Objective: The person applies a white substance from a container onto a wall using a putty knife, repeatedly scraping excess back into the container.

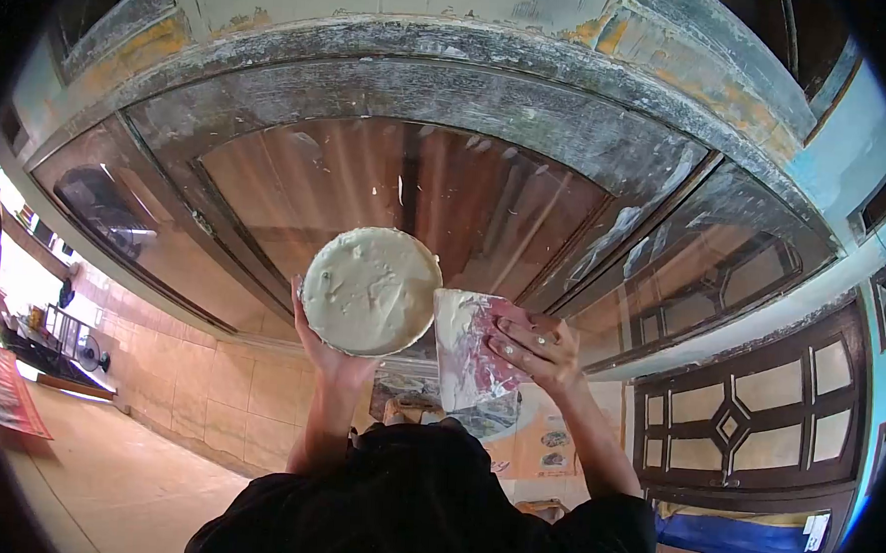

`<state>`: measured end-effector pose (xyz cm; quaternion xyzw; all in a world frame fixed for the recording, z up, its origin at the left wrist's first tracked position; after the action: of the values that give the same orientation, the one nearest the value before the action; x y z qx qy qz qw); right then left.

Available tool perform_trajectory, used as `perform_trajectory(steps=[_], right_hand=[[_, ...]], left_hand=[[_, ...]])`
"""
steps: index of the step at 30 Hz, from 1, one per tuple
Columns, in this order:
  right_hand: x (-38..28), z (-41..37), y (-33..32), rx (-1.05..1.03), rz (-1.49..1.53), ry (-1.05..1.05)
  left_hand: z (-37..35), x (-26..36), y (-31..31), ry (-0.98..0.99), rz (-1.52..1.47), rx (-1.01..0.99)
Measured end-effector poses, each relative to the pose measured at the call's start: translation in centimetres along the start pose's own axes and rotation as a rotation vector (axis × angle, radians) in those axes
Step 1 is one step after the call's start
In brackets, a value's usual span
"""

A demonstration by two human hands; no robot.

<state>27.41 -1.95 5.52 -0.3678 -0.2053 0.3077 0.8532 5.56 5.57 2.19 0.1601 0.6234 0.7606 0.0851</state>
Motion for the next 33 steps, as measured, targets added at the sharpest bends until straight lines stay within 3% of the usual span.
perform_trajectory(steps=[3,8,11,12,13,15,17,19,21,24,30,31,33], right_hand=[[0.1,0.1,-1.3,-0.077,0.097,0.009],[0.6,-0.4,-1.8,-0.004,0.291,0.050],[2.5,0.4,-1.4,0.168,0.529,0.378],[2.9,-0.1,-0.1,0.249,0.761,0.551],[2.8,0.3,-0.3,0.254,0.758,0.546],[3.3,0.9,0.7,0.287,1.152,0.902],[3.6,2.6,0.0,0.283,1.154,0.887],[4.0,3.6,-0.3,0.164,1.196,1.005],[4.4,5.0,-0.9,0.110,1.232,1.011],[3.9,6.9,-0.8,-0.292,1.219,0.944],[3.9,7.6,0.4,-0.530,1.046,0.928],[4.2,7.2,1.1,-0.532,1.045,0.929],[4.4,8.0,1.2,-0.331,0.940,0.652]], left_hand=[[0.0,0.1,-0.7,-0.023,-0.041,0.033],[0.2,0.1,-0.5,0.003,-0.036,0.023],[0.2,-0.2,-0.8,0.005,-0.016,0.029],[0.2,-0.3,-0.9,0.015,0.000,0.042],[0.2,-0.5,-0.9,0.016,0.003,0.036],[0.0,-0.5,-0.7,0.051,0.011,-0.003],[-0.2,-0.8,-0.6,0.029,-0.017,-0.010],[-0.5,-1.2,-0.6,0.010,-0.044,-0.013],[-0.7,-1.5,-0.7,-0.004,-0.015,-0.003],[-1.1,-1.9,-0.9,-0.034,-0.048,-0.002],[-1.3,-2.5,-0.8,-0.069,-0.069,0.004],[-1.4,-2.6,-0.8,-0.078,-0.087,-0.037],[-1.5,-2.7,-1.1,-0.086,-0.107,-0.076]])
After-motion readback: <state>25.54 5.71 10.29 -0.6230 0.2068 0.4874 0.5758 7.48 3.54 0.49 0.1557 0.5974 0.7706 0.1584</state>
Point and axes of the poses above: each hand's wrist, its own z-axis towards the middle knuckle, its own y-axis out of the palm, x = y × z, the point moved 6 cm from there along z, towards the middle knuckle, and after that the axes turned 11 degrees about -x, right-handed, at the moved point
